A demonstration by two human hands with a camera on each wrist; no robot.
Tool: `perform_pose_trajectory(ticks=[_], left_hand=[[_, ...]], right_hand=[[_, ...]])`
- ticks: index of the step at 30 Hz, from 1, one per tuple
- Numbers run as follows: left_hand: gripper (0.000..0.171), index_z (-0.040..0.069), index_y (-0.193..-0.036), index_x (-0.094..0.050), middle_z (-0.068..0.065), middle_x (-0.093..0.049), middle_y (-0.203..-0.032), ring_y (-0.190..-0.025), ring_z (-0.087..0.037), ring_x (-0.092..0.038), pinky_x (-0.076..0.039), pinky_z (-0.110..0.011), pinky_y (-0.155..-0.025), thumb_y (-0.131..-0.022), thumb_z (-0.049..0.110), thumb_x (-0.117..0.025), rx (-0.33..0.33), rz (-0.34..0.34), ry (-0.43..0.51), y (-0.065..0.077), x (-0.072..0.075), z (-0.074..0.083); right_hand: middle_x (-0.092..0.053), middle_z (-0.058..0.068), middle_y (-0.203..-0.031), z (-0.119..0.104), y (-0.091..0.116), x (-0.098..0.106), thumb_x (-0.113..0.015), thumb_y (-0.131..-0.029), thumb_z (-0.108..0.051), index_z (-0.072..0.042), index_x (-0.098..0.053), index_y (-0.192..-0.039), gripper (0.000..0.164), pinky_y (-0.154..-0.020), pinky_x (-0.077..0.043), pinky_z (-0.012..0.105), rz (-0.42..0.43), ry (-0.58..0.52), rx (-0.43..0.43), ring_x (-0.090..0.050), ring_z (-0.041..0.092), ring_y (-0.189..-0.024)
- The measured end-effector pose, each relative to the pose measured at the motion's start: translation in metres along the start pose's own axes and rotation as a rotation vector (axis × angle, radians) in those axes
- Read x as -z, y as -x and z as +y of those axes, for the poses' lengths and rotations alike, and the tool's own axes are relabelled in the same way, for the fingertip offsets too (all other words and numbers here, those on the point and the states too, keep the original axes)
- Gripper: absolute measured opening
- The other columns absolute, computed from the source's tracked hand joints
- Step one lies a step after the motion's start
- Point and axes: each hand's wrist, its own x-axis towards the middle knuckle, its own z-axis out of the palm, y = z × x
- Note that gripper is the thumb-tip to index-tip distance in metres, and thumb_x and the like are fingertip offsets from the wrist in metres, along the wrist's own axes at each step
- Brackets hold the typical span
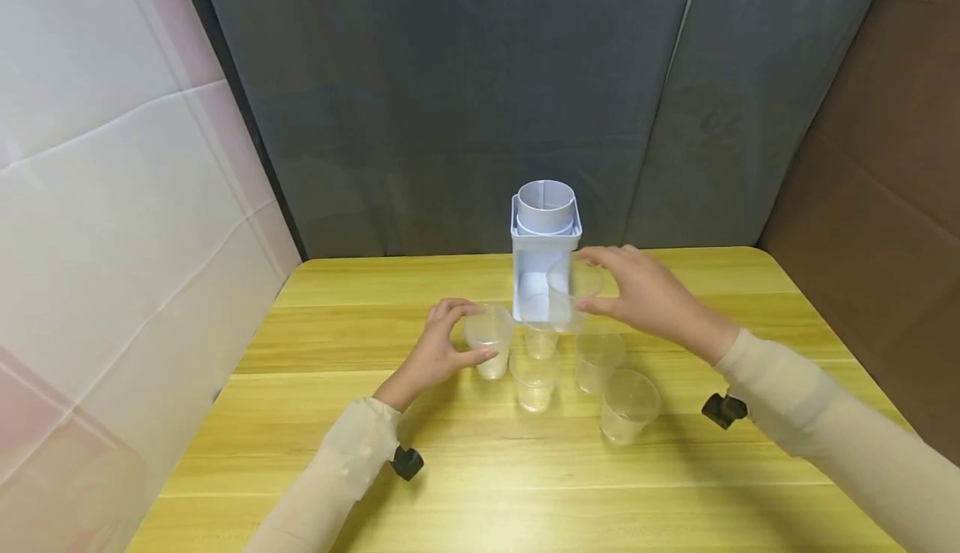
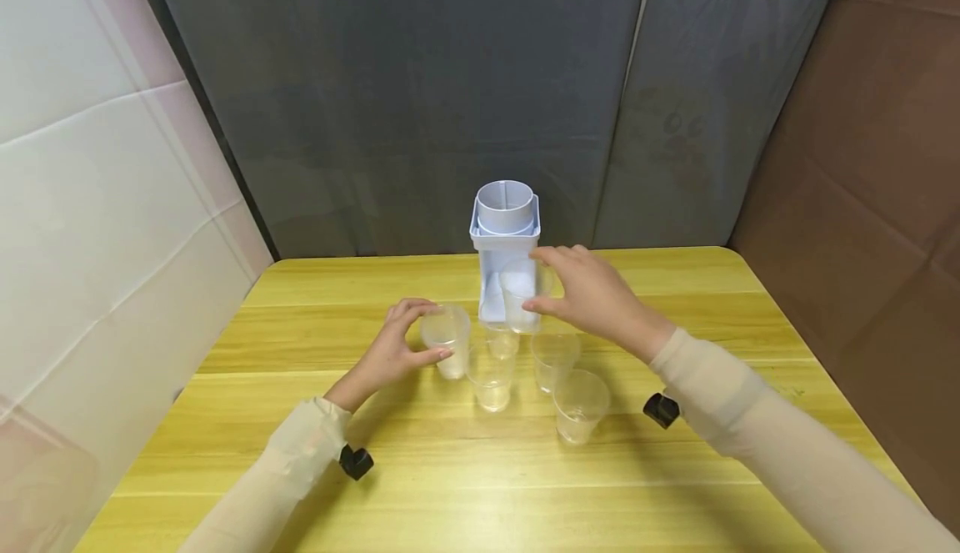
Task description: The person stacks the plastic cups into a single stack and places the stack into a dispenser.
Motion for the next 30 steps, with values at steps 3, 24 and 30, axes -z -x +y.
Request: perform_pose_trajectory(ticks=[3, 24, 30], left_hand=[[0.066, 0.016, -0.133, -0.058, -0.008, -0.046, -0.142, -0.134, -0.03, -0.035, -0.038, -0.058, -0.108, -0.076, 0.035, -0.086, 0.001, -0.004, 0.003, 0.0, 0.0, 0.0], [0.065, 0.016, -0.133, -0.057, -0.007, -0.046, -0.142, -0.136, -0.03, -0.034, -0.038, -0.058, -0.11, -0.077, 0.035, -0.085, -0.017, -0.007, -0.001, 0.001, -0.002, 0.0], [0.066, 0.016, -0.133, -0.057, -0.007, -0.046, -0.142, -0.136, -0.03, -0.033, -0.037, -0.058, -0.11, -0.077, 0.035, -0.085, -0.011, -0.011, 0.002, 0.001, -0.001, 0.001]], right_hand=[[-0.062, 0.014, -0.133, -0.003, 0.0, -0.002, -0.077, -0.084, -0.041, -0.011, -0.049, -0.143, 0.071, -0.097, -0.049, 0.052, -0.015, -0.01, -0.002, -0.058, 0.033, -0.117], [-0.062, 0.01, -0.135, -0.015, -0.003, -0.007, -0.079, -0.083, -0.041, -0.009, -0.052, -0.141, 0.072, -0.103, -0.047, 0.05, -0.011, 0.002, 0.066, -0.057, 0.03, -0.122], [-0.063, 0.008, -0.133, -0.019, -0.005, -0.006, -0.077, -0.084, -0.044, -0.01, -0.051, -0.141, 0.071, -0.094, -0.05, 0.045, -0.018, 0.011, 0.062, -0.057, 0.027, -0.113]])
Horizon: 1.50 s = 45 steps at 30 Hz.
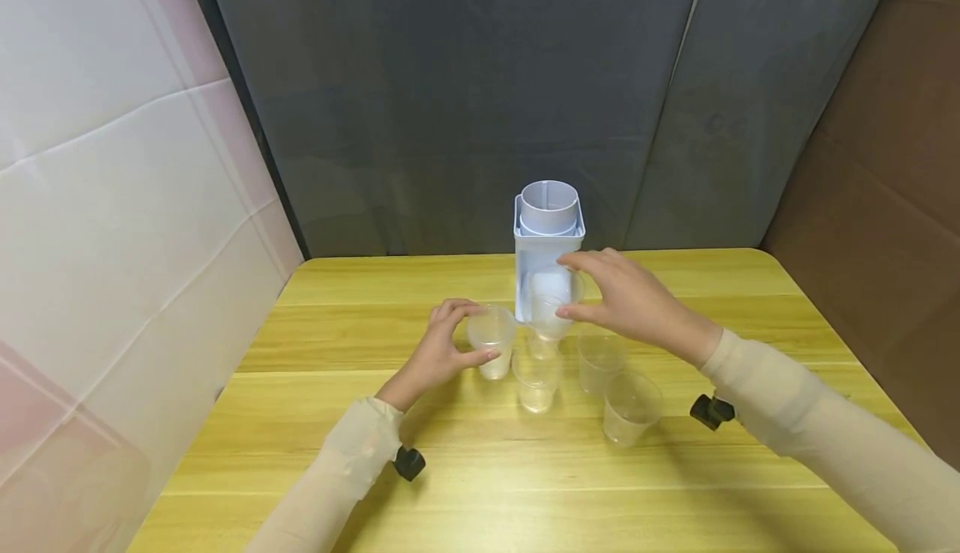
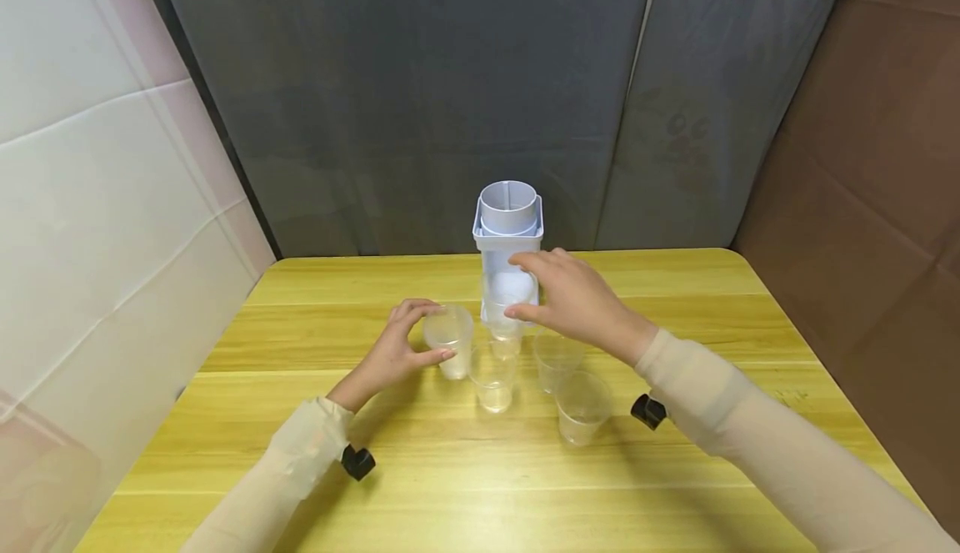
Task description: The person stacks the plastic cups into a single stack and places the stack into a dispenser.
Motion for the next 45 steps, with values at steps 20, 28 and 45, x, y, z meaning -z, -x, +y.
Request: perform_pose_trajectory(ticks=[20, 28, 45], left_hand=[[0.066, 0.015, -0.133, -0.058, -0.008, -0.046, -0.141, -0.136, -0.03, -0.033, -0.036, -0.058, -0.111, -0.077, 0.034, -0.086, -0.005, -0.004, 0.004, -0.001, -0.001, 0.002], [0.065, 0.016, -0.133, -0.057, -0.008, -0.045, -0.142, -0.137, -0.031, -0.033, -0.036, -0.058, -0.11, -0.077, 0.034, -0.085, -0.018, -0.006, 0.007, 0.0, 0.0, 0.002], [0.071, 0.004, -0.134, -0.053, -0.011, -0.044, -0.144, -0.136, -0.033, -0.033, -0.037, -0.059, -0.11, -0.078, 0.033, -0.085, 0.009, -0.015, 0.013, 0.001, -0.001, 0.003]], right_hand=[[-0.064, 0.008, -0.132, -0.014, -0.013, 0.009, -0.078, -0.083, -0.044, -0.011, -0.052, -0.141, 0.072, -0.095, -0.049, 0.046, 0.016, 0.027, 0.039, -0.058, 0.028, -0.113], [-0.064, 0.008, -0.132, -0.026, -0.023, 0.006, -0.075, -0.084, -0.047, -0.014, -0.051, -0.143, 0.071, -0.104, -0.046, 0.051, 0.011, 0.007, 0.064, -0.058, 0.03, -0.123], [-0.06, 0.006, -0.14, -0.048, -0.041, -0.013, -0.074, -0.086, -0.046, -0.013, -0.052, -0.141, 0.068, -0.112, -0.042, 0.048, -0.002, 0.018, 0.147, -0.054, 0.028, -0.131]])
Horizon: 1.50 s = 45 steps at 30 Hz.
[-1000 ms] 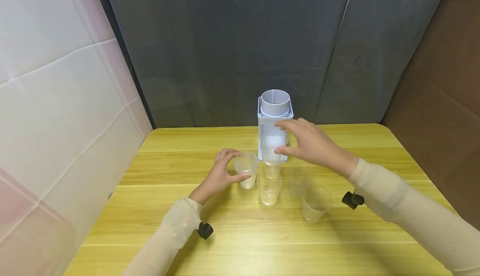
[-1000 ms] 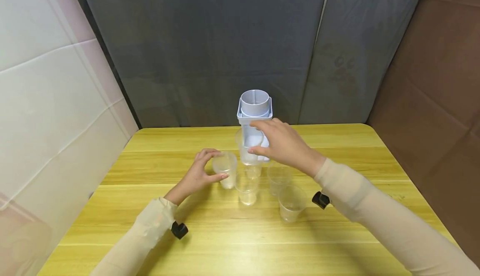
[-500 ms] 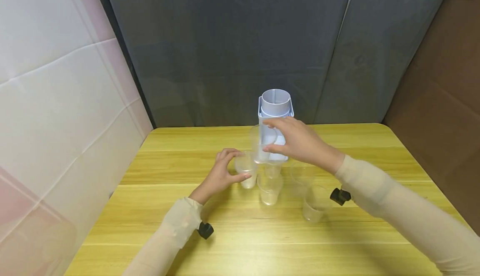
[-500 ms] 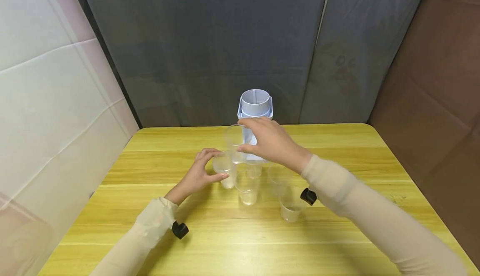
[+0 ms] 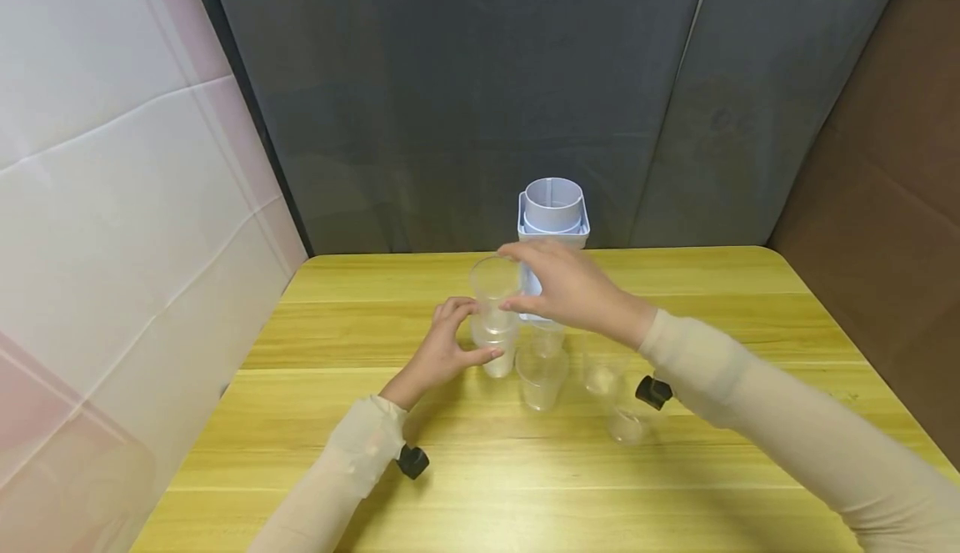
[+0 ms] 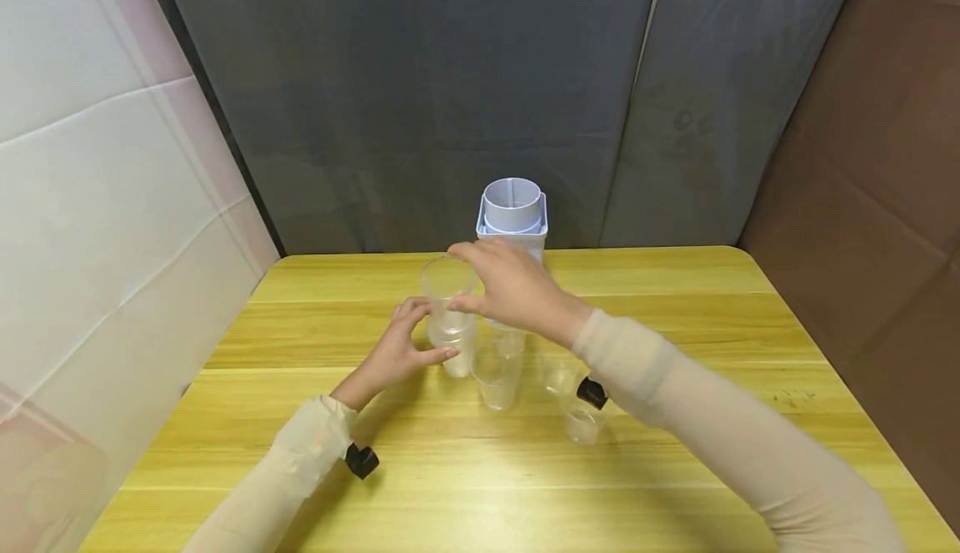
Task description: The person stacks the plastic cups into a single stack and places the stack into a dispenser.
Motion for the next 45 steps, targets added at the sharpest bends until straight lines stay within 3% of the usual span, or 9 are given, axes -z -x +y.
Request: perform_pose_trajectory(ticks=[25, 45], left_hand=[[0.06, 0.019, -0.129, -0.058, -0.008, -0.047, -0.139, -0.131, -0.031, -0.035, -0.037, -0.059, -0.108, -0.078, 0.033, -0.085, -0.036, 0.017, 0.019, 0.0, -0.001, -0.001], [0.068, 0.015, -0.137, -0.055, -0.009, -0.046, -0.141, -0.134, -0.032, -0.034, -0.038, -0.059, -0.109, -0.078, 0.034, -0.084, -0.015, 0.008, -0.015, 0.001, -0.001, -0.001]], right_hand=[[-0.06, 0.006, -0.141, 0.001, 0.003, -0.032, -0.075, -0.084, -0.046, -0.013, -0.051, -0.142, 0.071, -0.106, -0.046, 0.05, -0.064, -0.013, -0.035, -0.057, 0.031, -0.126], [-0.061, 0.007, -0.139, 0.004, 0.004, -0.058, -0.075, -0.084, -0.048, -0.013, -0.051, -0.142, 0.072, -0.098, -0.05, 0.051, -0.11, 0.064, -0.036, -0.06, 0.03, -0.121]])
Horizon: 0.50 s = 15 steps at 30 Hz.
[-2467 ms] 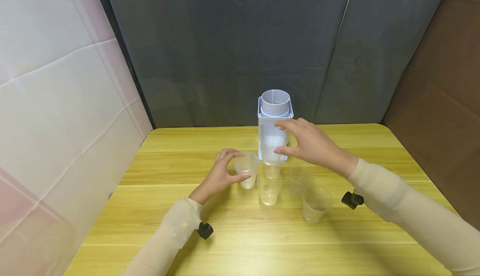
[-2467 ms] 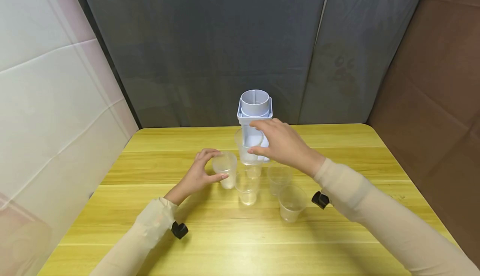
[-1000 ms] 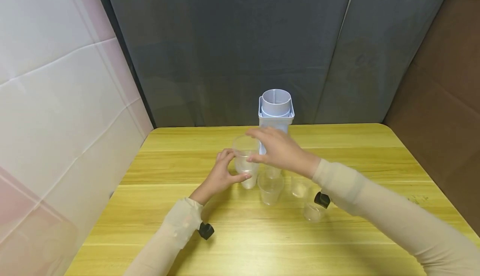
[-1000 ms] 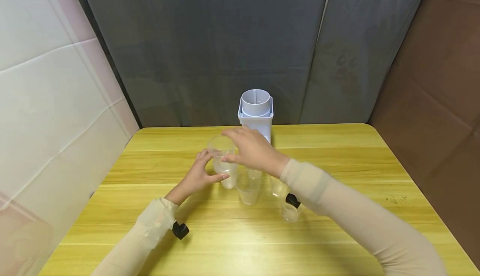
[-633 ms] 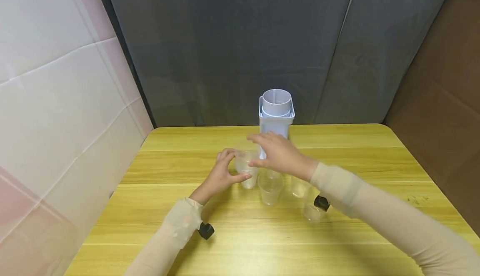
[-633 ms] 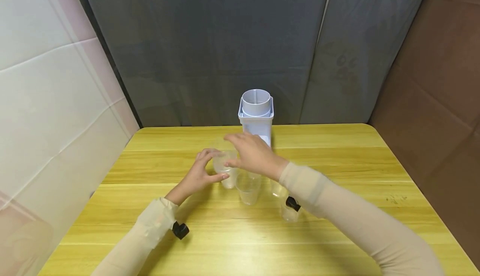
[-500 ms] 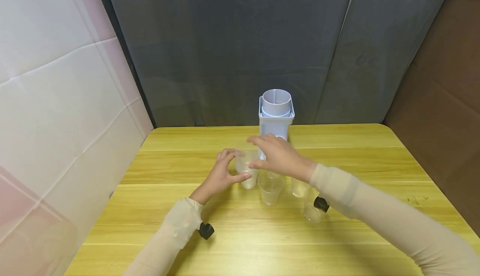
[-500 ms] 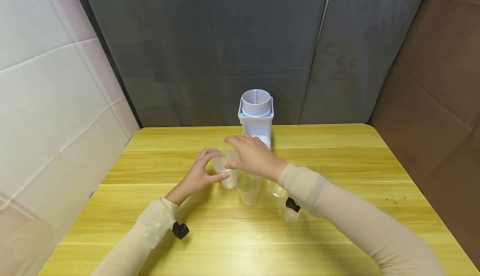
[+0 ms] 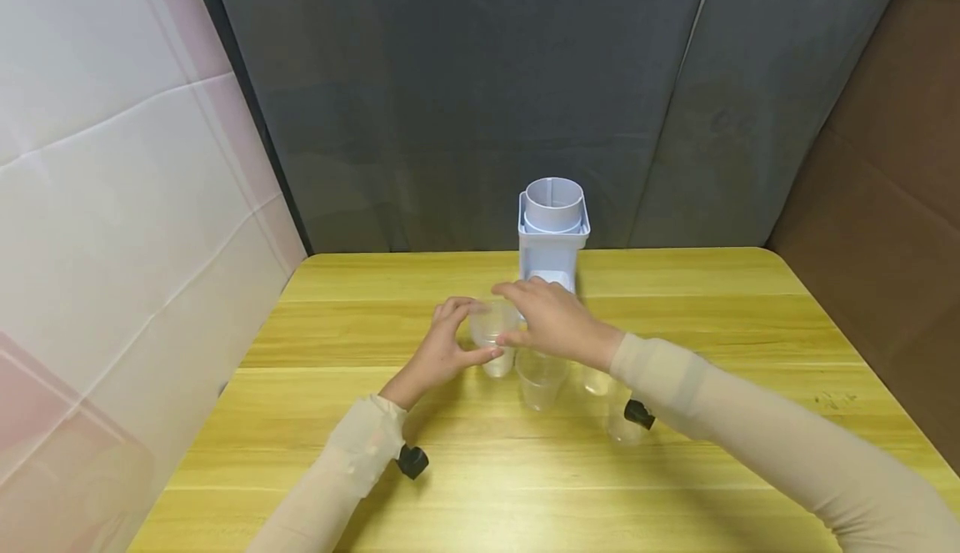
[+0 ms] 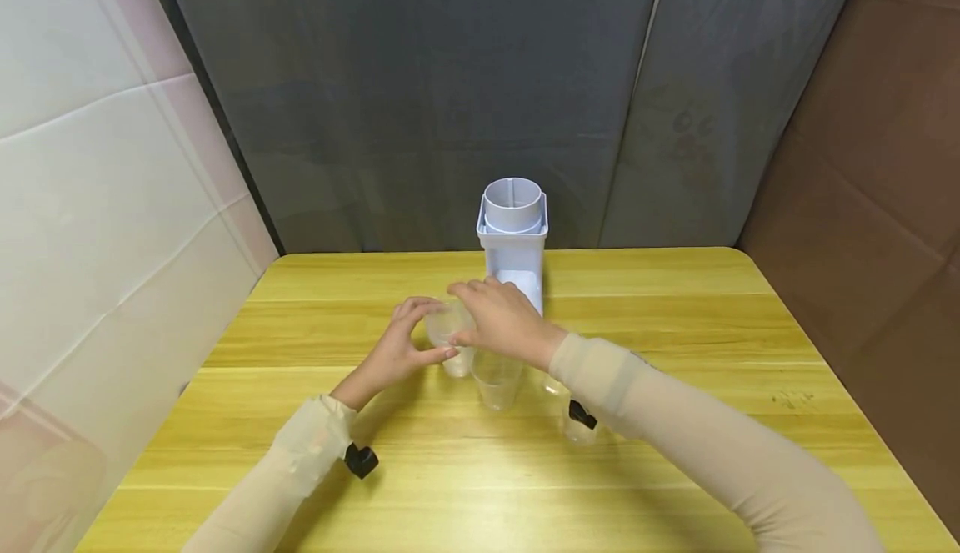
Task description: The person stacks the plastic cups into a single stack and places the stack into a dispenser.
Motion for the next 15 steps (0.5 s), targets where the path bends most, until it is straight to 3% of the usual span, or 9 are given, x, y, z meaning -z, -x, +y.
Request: perform_pose_trajectory(ticks=[15], left_hand=[[0.066, 0.015, -0.135, -0.055, -0.008, -0.045, -0.142, -0.134, -0.031, -0.034, -0.039, -0.059, -0.108, -0.079, 0.034, -0.084, -0.002, 0.001, -0.004, -0.0003, -0.0004, -0.0013]], right_hand=[[-0.062, 0.008, -0.137, 0.0009, -0.0015, -0.0053, -0.077, -0.083, -0.046, -0.011, -0.052, -0.141, 0.072, -0.097, -0.051, 0.05, -0.014, 0.023, 0.007, -0.061, 0.031, -0.12]])
